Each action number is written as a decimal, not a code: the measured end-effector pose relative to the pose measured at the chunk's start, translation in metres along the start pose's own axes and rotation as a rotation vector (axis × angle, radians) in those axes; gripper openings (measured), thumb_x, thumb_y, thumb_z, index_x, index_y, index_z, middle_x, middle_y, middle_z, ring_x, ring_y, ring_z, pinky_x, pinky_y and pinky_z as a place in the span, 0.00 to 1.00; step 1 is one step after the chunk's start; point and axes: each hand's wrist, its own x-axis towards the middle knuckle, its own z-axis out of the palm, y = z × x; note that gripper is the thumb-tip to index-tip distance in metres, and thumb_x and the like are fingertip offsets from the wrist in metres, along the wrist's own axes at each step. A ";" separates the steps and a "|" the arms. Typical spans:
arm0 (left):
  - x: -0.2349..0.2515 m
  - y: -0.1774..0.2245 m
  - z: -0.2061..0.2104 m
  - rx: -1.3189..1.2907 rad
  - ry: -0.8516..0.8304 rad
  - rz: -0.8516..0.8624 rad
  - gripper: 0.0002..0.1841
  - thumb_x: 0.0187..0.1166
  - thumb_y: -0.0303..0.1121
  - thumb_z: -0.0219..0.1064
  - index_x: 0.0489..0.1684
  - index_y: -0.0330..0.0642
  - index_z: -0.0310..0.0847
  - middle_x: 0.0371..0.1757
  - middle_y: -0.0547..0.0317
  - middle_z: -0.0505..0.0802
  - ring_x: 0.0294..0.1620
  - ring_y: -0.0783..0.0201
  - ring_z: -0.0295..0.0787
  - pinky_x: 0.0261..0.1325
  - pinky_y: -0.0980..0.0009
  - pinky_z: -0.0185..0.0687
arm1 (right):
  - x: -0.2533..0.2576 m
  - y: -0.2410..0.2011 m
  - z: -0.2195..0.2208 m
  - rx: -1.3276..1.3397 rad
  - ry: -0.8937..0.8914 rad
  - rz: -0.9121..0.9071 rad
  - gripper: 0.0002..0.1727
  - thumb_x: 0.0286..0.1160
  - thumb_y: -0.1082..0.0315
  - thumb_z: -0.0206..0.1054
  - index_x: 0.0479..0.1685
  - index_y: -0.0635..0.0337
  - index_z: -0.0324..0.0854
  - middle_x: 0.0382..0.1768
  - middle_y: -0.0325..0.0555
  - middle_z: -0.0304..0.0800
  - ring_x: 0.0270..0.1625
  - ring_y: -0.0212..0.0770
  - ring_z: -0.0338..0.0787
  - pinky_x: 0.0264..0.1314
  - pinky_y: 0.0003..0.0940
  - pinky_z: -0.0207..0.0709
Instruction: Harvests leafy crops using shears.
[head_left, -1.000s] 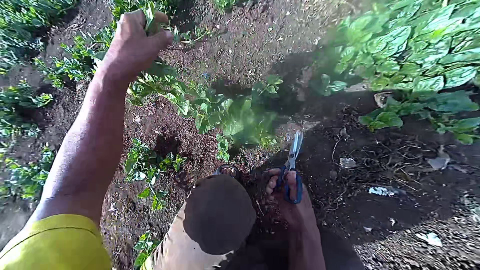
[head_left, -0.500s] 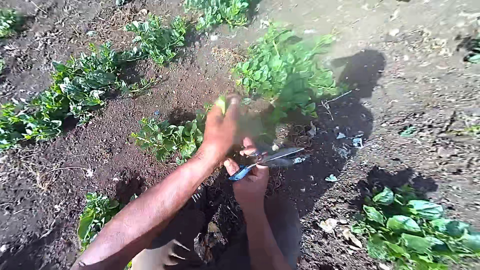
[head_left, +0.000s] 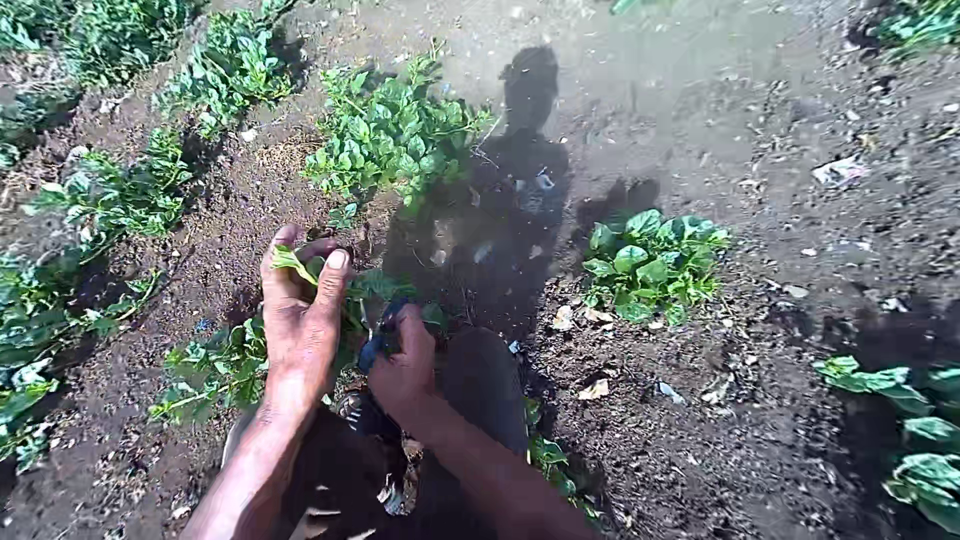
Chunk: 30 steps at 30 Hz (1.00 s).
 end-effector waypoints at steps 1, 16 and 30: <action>0.000 0.005 0.003 -0.002 -0.057 0.003 0.45 0.81 0.42 0.70 0.93 0.48 0.40 0.75 0.58 0.81 0.65 0.64 0.86 0.66 0.64 0.86 | 0.006 -0.004 -0.007 0.006 0.028 -0.014 0.15 0.61 0.77 0.76 0.46 0.74 0.81 0.40 0.55 0.92 0.45 0.40 0.93 0.53 0.37 0.90; 0.086 -0.010 0.030 -0.067 -0.076 -0.067 0.21 0.93 0.43 0.53 0.74 0.39 0.70 0.57 0.55 0.91 0.59 0.60 0.90 0.65 0.57 0.88 | 0.091 -0.013 -0.021 -0.044 -0.013 -0.118 0.21 0.59 0.77 0.80 0.55 0.75 0.85 0.51 0.60 0.93 0.54 0.49 0.94 0.61 0.46 0.88; 0.209 -0.058 0.138 -0.033 -0.316 0.066 0.16 0.94 0.45 0.51 0.60 0.42 0.75 0.42 0.67 0.86 0.37 0.70 0.87 0.46 0.65 0.89 | 0.072 0.091 -0.142 -0.496 0.302 0.695 0.23 0.75 0.53 0.73 0.57 0.63 0.80 0.41 0.43 0.93 0.40 0.36 0.92 0.46 0.39 0.88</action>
